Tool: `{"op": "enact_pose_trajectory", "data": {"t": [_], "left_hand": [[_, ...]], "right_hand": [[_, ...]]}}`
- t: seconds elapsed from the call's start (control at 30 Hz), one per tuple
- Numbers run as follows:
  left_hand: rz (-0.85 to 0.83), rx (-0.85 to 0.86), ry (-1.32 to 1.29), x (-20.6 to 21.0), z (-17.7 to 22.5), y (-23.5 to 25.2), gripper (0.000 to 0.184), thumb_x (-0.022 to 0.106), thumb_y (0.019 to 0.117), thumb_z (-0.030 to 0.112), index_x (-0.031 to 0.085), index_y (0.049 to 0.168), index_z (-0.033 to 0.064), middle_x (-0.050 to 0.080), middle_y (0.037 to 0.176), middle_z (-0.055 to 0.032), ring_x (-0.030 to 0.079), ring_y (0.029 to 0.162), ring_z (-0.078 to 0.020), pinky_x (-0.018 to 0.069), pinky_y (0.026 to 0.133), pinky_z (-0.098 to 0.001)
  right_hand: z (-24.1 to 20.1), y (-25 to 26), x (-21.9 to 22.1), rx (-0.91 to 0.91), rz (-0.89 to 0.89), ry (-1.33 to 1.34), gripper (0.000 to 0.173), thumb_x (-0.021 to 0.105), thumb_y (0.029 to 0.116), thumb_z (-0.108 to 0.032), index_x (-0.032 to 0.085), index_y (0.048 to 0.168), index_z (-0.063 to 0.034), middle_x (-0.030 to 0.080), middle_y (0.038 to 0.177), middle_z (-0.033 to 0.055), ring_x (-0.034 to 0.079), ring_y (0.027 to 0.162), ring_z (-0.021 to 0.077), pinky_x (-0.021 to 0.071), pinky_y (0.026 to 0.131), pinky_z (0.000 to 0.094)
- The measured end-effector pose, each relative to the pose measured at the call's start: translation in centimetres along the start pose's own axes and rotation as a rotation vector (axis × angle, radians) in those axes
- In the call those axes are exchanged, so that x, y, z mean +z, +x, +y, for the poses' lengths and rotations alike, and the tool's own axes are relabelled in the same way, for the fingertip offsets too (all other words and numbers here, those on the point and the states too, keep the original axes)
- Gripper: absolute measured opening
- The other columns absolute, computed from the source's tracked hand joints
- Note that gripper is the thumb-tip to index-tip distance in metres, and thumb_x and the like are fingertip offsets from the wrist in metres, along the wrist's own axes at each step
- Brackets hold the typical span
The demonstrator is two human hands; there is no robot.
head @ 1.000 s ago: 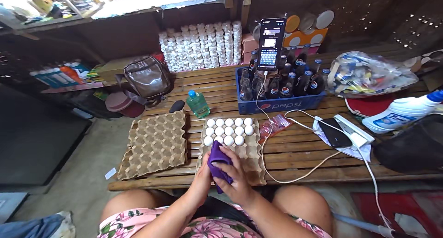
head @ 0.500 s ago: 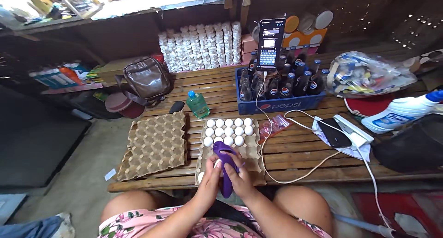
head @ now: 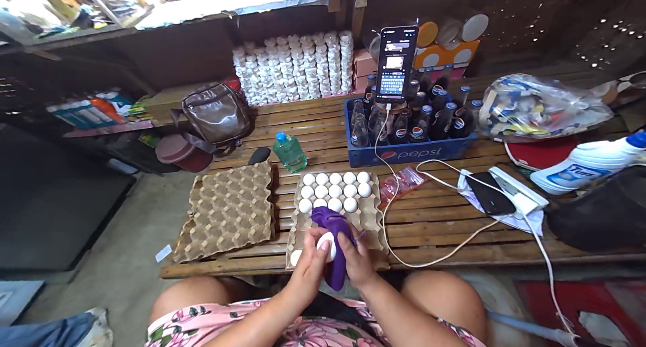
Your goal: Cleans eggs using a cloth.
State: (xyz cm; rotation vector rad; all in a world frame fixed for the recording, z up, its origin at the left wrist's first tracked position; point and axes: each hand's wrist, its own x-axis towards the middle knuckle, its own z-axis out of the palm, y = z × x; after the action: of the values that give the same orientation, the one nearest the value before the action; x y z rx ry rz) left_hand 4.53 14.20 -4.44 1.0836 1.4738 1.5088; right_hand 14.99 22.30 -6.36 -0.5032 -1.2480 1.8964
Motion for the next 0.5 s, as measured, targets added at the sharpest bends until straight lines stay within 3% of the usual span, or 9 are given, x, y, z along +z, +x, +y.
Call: {"op": "enact_pose_trajectory", "data": {"t": [0.07, 0.13, 0.2, 0.23, 0.3, 0.37, 0.43, 0.5], "left_hand": [[-0.006, -0.107, -0.105, -0.3, 0.5, 0.2, 0.045, 0.041, 0.1066, 0.044, 0.042, 0.129, 0.0056, 0.064, 0.102, -0.0009, 0.066, 0.087, -0.0079, 0.0582, 0.074, -0.0269], [0.062, -0.204, -0.232, -0.5, 0.7, 0.4, 0.045, 0.039, 0.1058, 0.046, 0.043, 0.13, 0.0087, 0.066, 0.099, -0.0005, 0.067, 0.082, -0.0086, 0.0578, 0.071, -0.0261], [0.138, -0.245, -0.305, -0.7, 0.7, 0.6, 0.048, 0.032, 0.1069, 0.045, 0.042, 0.134, 0.0075, 0.069, 0.104, -0.0032, 0.069, 0.09, -0.0121, 0.0593, 0.078, -0.0299], [0.163, -0.258, -0.294, -0.8, 0.7, 0.7, 0.049, 0.027, 0.1075, 0.044, 0.042, 0.135, 0.0066, 0.069, 0.106, -0.0043, 0.07, 0.094, -0.0135, 0.0597, 0.081, -0.032], [0.172, -0.257, -0.207, -0.9, 0.7, 0.6, 0.055, 0.022, 0.1081, 0.047, 0.045, 0.135, 0.005, 0.068, 0.112, -0.0058, 0.069, 0.1, -0.0137, 0.0593, 0.085, -0.0332], [0.11, -0.207, -0.085, -1.2, 0.5, 0.5, 0.064, 0.024, 0.1073, 0.053, 0.042, 0.141, 0.001, 0.06, 0.124, -0.0078, 0.064, 0.11, -0.012, 0.0563, 0.093, -0.0326], [0.054, -0.148, 0.008, -1.4, 0.1, 0.6, 0.07, 0.027, 0.1061, 0.058, 0.041, 0.141, -0.0012, 0.06, 0.125, -0.0081, 0.063, 0.11, -0.0105, 0.0563, 0.093, -0.0316], [0.013, -0.109, 0.032, -1.4, -0.2, 0.7, 0.062, 0.028, 0.1079, 0.051, 0.041, 0.14, -0.001, 0.064, 0.119, -0.0057, 0.065, 0.104, -0.0091, 0.058, 0.087, -0.03]], "right_hand": [[-0.3, 0.0, 0.2, 0.054, 0.012, 0.022, 0.065, 0.054, 0.1028, -0.039, 0.039, 0.143, 0.0101, 0.062, 0.129, 0.0064, 0.06, 0.114, -0.0011, 0.0496, 0.102, 0.0213], [0.3, 0.0, 0.1, -0.016, -0.06, -0.037, 0.063, 0.051, 0.1046, -0.037, 0.038, 0.144, 0.0106, 0.056, 0.137, 0.0109, 0.058, 0.117, 0.0016, 0.0497, 0.103, 0.0232], [1.2, 0.1, 0.2, -0.17, -0.136, -0.177, 0.058, 0.052, 0.1042, -0.037, 0.047, 0.142, 0.0067, 0.051, 0.141, 0.0168, 0.058, 0.118, 0.006, 0.0522, 0.099, 0.0262], [1.8, 0.2, 0.2, -0.269, -0.168, -0.247, 0.055, 0.054, 0.1037, -0.037, 0.053, 0.142, 0.0025, 0.047, 0.148, 0.0208, 0.05, 0.133, 0.0137, 0.0445, 0.11, 0.0327], [2.5, 0.4, 0.1, -0.437, -0.181, -0.392, 0.047, 0.051, 0.1047, -0.043, 0.057, 0.142, -0.0137, 0.041, 0.154, 0.0192, 0.04, 0.145, 0.0228, 0.0375, 0.118, 0.0414], [2.7, 0.6, 0.0, -0.516, -0.159, -0.451, 0.043, 0.051, 0.1048, -0.045, 0.058, 0.141, -0.0231, 0.041, 0.156, 0.0155, 0.039, 0.146, 0.0239, 0.0375, 0.119, 0.0438], [2.4, 0.6, -0.2, -0.53, -0.149, -0.467, 0.039, 0.052, 0.1044, -0.044, 0.06, 0.138, -0.0252, 0.043, 0.154, 0.0136, 0.041, 0.144, 0.0235, 0.039, 0.117, 0.0443], [2.4, 0.8, -0.4, -0.52, -0.125, -0.466, 0.038, 0.054, 0.1038, -0.041, 0.063, 0.135, -0.0226, 0.047, 0.151, 0.0143, 0.044, 0.141, 0.0235, 0.0413, 0.115, 0.0436]]}}
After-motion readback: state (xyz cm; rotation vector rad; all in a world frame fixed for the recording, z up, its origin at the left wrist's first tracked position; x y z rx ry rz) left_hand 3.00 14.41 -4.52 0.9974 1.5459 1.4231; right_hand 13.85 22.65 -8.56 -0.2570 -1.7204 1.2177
